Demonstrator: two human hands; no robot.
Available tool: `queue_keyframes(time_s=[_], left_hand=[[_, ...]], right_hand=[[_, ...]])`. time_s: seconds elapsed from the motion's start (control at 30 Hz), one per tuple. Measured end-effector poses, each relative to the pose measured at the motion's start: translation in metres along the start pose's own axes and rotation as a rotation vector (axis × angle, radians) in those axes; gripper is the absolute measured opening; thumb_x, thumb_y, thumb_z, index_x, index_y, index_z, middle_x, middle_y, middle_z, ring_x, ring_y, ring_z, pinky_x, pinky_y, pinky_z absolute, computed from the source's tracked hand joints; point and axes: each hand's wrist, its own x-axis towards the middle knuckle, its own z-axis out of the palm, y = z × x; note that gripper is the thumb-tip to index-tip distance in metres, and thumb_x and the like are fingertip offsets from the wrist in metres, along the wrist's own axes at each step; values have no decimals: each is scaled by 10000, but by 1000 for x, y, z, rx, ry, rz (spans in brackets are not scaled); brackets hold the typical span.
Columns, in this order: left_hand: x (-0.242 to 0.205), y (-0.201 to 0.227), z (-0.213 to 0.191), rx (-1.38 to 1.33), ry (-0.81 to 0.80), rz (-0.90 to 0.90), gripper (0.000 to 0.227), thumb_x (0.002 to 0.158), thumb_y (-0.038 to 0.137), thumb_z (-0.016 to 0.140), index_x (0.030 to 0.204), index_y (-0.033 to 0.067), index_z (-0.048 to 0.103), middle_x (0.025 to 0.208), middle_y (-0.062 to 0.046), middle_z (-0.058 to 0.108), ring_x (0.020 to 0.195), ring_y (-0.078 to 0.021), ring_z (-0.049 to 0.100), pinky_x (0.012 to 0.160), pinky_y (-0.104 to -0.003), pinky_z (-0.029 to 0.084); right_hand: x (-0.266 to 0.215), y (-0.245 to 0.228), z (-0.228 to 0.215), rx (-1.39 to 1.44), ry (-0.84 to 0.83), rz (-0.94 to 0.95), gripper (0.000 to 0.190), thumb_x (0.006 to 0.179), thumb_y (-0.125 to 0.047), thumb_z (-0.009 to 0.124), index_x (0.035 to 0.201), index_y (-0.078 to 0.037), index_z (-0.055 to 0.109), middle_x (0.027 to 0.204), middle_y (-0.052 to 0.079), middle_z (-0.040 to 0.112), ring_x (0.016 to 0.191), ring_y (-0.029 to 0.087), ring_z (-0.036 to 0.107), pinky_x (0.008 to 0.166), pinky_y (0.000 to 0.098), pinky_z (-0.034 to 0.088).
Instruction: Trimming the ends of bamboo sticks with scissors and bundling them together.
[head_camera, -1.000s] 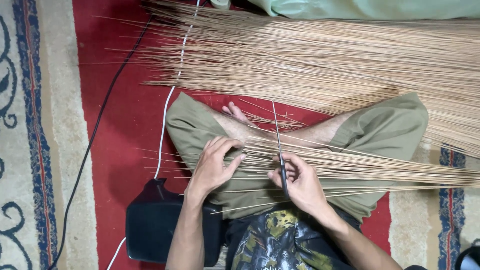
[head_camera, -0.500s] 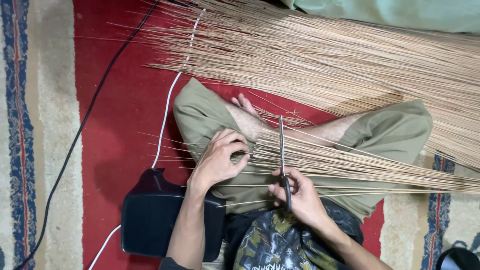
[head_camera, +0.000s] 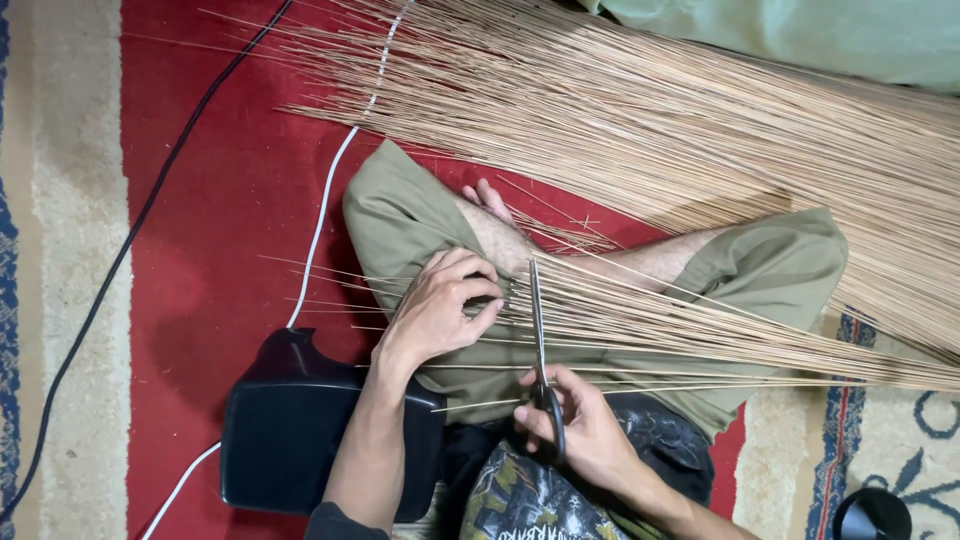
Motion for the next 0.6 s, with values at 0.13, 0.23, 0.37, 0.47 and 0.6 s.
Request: queue_keyframes(time_s=[0.13, 0.23, 0.37, 0.47, 0.6], left_hand=[[-1, -1, -2, -14, 33, 29, 90, 825, 104, 715, 829, 64, 795, 946, 0, 698, 950, -171, 596, 987, -343, 465], [-2, -1, 0, 6, 58, 45, 93, 824, 107, 724, 840, 51, 797, 962, -10, 708, 968, -179, 603, 970, -341, 471], [-2, 0, -1, -1, 100, 96, 74, 815, 73, 727, 854, 53, 787, 936, -9, 715, 928, -170, 607, 941, -326, 469], [-2, 0, -1, -4, 122, 101, 71, 820, 69, 728, 861, 59, 785, 915, -5, 713, 913, -169, 609, 935, -327, 470], [-4, -2, 0, -11, 117, 88, 73, 847, 98, 732, 882, 80, 793, 862, 5, 719, 894, -167, 610, 941, -330, 469]], right_hand=[[0, 10, 6, -25, -46, -3, 359, 847, -19, 779, 1182, 17, 656, 727, 147, 737, 531, 194, 667, 473, 277, 513], [-2, 15, 7, -113, -49, 24, 349, 840, -40, 791, 1166, -6, 670, 704, 125, 749, 509, 185, 683, 438, 270, 517], [-6, 15, 12, -133, -19, 104, 369, 833, -49, 805, 1174, -6, 673, 719, 116, 752, 536, 177, 677, 480, 273, 521], [-8, 17, 13, -149, -18, 96, 363, 832, -72, 821, 1156, -21, 667, 719, 97, 746, 545, 170, 675, 499, 276, 517], [-11, 18, 14, -225, 23, 116, 394, 832, -170, 822, 1170, -57, 655, 733, 91, 763, 577, 173, 712, 536, 284, 537]])
